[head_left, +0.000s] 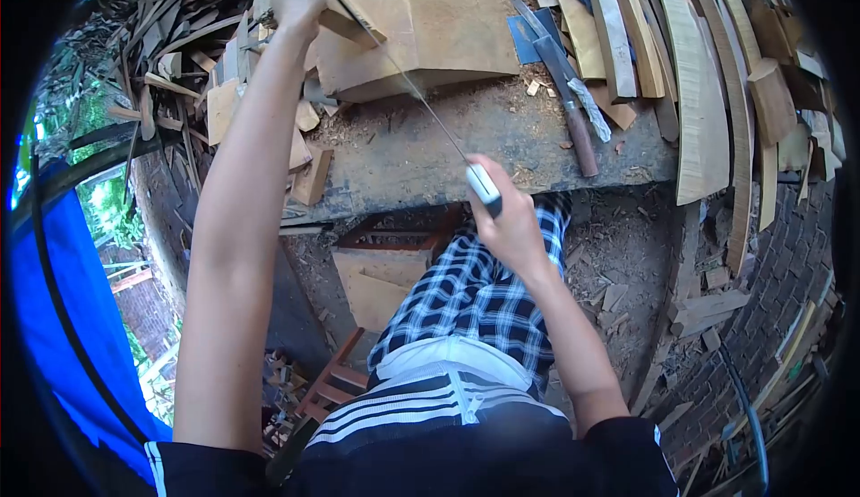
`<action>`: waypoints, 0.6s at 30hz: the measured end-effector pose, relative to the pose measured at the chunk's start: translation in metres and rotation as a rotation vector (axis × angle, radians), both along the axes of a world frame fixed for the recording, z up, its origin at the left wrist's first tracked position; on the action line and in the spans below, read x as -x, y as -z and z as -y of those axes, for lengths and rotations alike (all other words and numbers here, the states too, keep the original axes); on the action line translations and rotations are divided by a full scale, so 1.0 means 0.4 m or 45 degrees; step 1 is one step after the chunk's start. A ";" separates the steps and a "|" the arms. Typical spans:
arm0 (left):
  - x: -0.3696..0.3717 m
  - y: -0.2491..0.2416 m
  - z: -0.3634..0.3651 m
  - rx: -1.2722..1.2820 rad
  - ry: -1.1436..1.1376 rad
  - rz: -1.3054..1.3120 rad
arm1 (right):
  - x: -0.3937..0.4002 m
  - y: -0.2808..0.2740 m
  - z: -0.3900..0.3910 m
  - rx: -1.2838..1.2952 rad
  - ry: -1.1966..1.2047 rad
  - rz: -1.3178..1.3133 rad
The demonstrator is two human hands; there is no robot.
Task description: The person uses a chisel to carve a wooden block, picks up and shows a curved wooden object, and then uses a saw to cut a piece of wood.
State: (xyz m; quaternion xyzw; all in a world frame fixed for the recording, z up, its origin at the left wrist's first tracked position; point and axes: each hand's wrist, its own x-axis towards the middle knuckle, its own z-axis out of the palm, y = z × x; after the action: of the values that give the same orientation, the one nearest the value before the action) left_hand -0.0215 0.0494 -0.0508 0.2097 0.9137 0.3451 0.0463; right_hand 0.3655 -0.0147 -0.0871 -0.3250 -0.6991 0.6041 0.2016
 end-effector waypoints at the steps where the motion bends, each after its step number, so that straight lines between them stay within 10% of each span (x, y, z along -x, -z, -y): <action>1: -0.009 -0.005 -0.003 -0.040 -0.005 0.034 | 0.037 -0.003 -0.023 -0.024 -0.041 -0.009; 4: 0.007 -0.013 -0.006 -0.129 0.044 0.016 | 0.308 -0.020 -0.107 -0.098 -0.088 0.176; 11: 0.024 -0.030 -0.002 -0.237 0.026 0.162 | 0.004 0.066 0.051 -0.216 0.046 -0.084; 18: 0.025 -0.027 -0.003 -0.314 0.018 0.287 | 0.290 0.025 -0.076 -0.114 -0.069 0.134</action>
State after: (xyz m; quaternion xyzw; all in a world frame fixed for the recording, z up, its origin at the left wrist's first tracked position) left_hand -0.0316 0.0508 -0.0399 0.1800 0.8519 0.4756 0.1250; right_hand 0.2496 0.0157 -0.0971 -0.3279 -0.7436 0.5596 0.1625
